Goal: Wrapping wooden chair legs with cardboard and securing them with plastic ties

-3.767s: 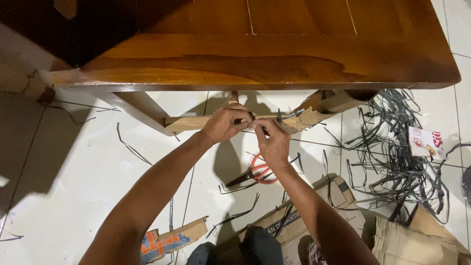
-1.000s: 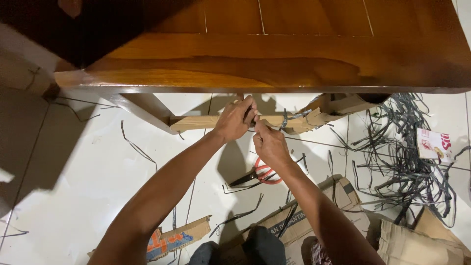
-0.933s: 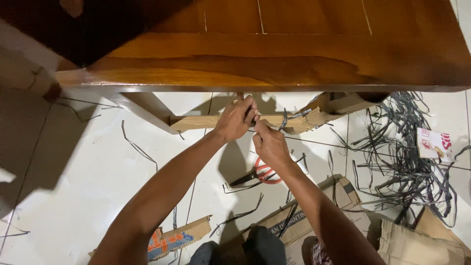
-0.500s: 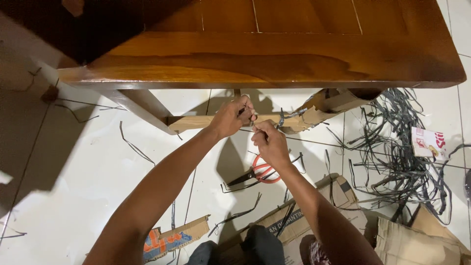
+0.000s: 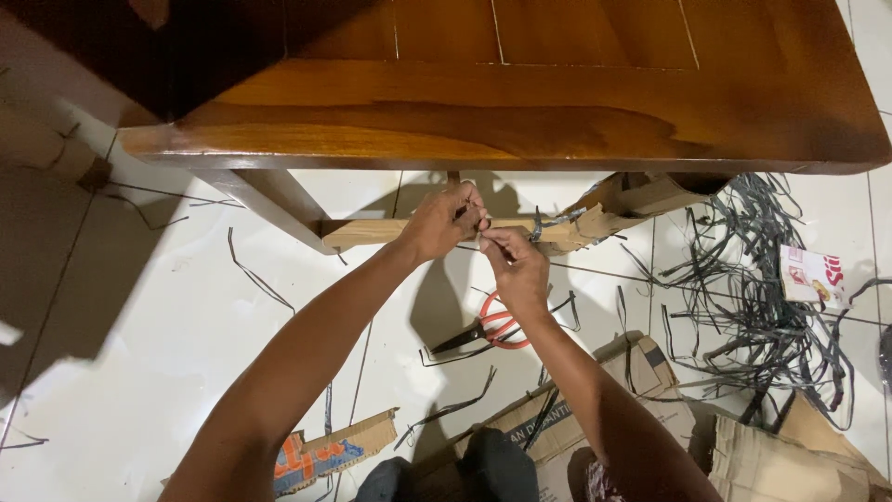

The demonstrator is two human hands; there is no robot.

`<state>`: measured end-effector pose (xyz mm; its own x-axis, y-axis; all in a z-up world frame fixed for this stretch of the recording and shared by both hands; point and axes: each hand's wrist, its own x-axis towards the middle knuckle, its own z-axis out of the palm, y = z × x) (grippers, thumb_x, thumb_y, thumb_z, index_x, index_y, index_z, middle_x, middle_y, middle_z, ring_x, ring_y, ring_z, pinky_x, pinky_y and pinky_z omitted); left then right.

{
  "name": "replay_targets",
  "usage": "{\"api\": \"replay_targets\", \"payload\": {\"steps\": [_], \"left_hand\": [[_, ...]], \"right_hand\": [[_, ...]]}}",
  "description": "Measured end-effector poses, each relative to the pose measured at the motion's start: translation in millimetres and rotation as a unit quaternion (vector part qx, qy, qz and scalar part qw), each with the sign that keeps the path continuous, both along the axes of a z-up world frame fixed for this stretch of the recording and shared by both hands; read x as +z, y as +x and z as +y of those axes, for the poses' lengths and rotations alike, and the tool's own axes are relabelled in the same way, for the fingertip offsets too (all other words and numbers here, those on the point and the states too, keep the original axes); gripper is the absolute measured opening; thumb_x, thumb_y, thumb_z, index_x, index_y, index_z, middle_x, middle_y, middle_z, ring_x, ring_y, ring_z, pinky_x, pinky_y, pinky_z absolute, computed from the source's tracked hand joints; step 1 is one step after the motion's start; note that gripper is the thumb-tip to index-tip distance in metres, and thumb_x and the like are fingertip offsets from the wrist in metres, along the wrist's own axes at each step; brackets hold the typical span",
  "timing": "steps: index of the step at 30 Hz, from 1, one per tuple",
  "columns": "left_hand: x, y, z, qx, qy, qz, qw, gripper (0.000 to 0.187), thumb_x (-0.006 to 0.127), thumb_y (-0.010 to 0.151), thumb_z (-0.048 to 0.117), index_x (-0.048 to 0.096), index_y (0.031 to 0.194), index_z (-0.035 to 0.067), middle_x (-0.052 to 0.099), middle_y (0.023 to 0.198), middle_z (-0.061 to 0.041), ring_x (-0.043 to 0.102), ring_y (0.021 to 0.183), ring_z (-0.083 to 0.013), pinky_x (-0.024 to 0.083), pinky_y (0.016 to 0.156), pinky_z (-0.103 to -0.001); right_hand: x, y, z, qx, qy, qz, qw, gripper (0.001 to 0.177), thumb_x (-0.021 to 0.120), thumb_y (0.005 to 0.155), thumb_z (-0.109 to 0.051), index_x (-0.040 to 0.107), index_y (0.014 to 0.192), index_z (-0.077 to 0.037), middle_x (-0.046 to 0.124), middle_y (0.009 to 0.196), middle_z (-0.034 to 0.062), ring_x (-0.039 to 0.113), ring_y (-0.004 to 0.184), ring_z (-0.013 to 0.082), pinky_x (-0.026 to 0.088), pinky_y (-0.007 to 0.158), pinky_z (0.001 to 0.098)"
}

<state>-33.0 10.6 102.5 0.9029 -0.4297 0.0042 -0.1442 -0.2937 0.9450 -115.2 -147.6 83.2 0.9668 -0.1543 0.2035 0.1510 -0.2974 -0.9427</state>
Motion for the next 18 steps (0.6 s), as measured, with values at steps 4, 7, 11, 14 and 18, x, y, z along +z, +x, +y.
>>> {"api": "replay_targets", "payload": {"steps": [4,7,11,14,18], "left_hand": [[-7,4,-1,-0.005,-0.007,-0.004,1.0,0.005,0.061,0.1,0.013,0.065,0.1,0.011,0.069,0.084,-0.016,0.068,0.081,-0.0364,0.054,0.077,-0.049],[-8,5,-1,-0.001,0.0,-0.014,1.0,0.006,0.063,0.099,0.015,0.066,0.103,0.011,0.071,0.088,-0.018,0.069,0.088,-0.0433,0.054,0.081,-0.052],[-10,8,1,-0.001,-0.007,-0.017,1.0,0.007,0.065,0.097,0.015,0.068,0.102,0.012,0.071,0.087,-0.015,0.07,0.089,-0.0402,0.055,0.082,-0.052],[-9,11,3,0.002,-0.012,-0.003,1.0,0.006,0.066,0.097,0.016,0.07,0.101,0.013,0.07,0.083,-0.011,0.069,0.084,-0.0343,0.055,0.081,-0.049],[-11,12,3,0.012,-0.029,0.021,0.999,0.007,0.069,0.094,0.016,0.073,0.1,0.015,0.073,0.081,-0.008,0.069,0.083,-0.0275,0.055,0.082,-0.045]], "right_hand": [[4,8,-7,0.007,-0.154,-0.106,0.982,0.009,0.076,0.092,-0.005,0.078,0.096,-0.013,0.076,0.085,0.0042,0.074,0.08,0.0196,0.058,0.072,0.0298],[7,10,-10,0.034,-0.254,-0.187,0.948,0.012,0.072,0.093,-0.004,0.076,0.098,-0.013,0.072,0.094,-0.0003,0.072,0.087,0.0217,0.058,0.081,0.0316],[9,15,-10,0.059,-0.268,-0.227,0.934,0.01,0.062,0.098,-0.002,0.07,0.1,-0.009,0.07,0.097,0.0056,0.071,0.091,0.0288,0.055,0.081,0.036],[-5,17,-13,0.067,-0.289,-0.24,0.924,0.01,0.058,0.1,-0.005,0.067,0.1,-0.01,0.069,0.097,0.0058,0.069,0.09,0.0297,0.053,0.08,0.0376],[-10,23,-15,0.07,-0.376,-0.288,0.878,0.011,0.054,0.103,-0.012,0.065,0.1,-0.013,0.068,0.098,0.0024,0.067,0.089,0.0244,0.047,0.083,0.0356]]}}
